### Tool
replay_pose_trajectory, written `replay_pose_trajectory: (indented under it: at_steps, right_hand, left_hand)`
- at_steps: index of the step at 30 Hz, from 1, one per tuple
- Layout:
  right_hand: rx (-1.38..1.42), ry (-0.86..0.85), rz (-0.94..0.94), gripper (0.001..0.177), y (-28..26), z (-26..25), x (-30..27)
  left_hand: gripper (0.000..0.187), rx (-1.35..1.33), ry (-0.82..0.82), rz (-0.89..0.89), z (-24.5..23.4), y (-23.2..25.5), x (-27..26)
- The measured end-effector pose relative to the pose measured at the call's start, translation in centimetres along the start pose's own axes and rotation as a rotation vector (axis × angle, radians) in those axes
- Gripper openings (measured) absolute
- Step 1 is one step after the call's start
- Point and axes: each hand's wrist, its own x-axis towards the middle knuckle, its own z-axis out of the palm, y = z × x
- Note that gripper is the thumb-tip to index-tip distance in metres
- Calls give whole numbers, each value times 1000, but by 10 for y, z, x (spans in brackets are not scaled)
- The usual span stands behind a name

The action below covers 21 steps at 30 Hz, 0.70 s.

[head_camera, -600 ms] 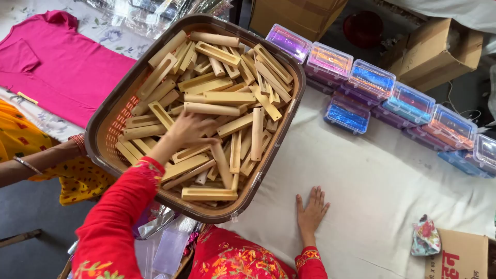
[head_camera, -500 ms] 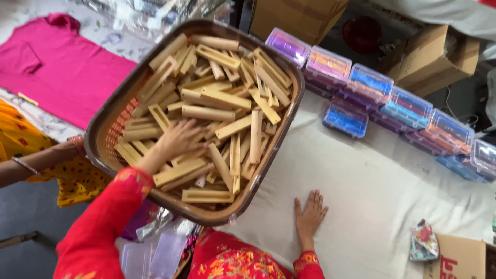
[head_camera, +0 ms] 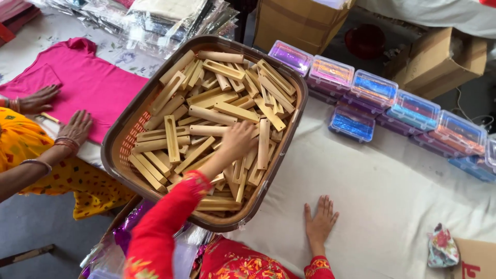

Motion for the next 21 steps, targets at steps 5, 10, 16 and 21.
replay_pose_trajectory:
  at_steps: [5,10,16,21]
  right_hand:
    - [-14,46,-3,77,7,5,3]
    - [-11,48,2,76,-1,8,-1]
    - [2,52,25,74,0,2,3]
    - [-1,0,31,78,4,3,2]
  left_hand:
    - [53,137,131,13,49,42,10]
    - [55,22,201,165,26,35,-49]
    - [54,-90,18,339,8,0,-77]
    - [43,-386,-54,195,-19,-38,-31]
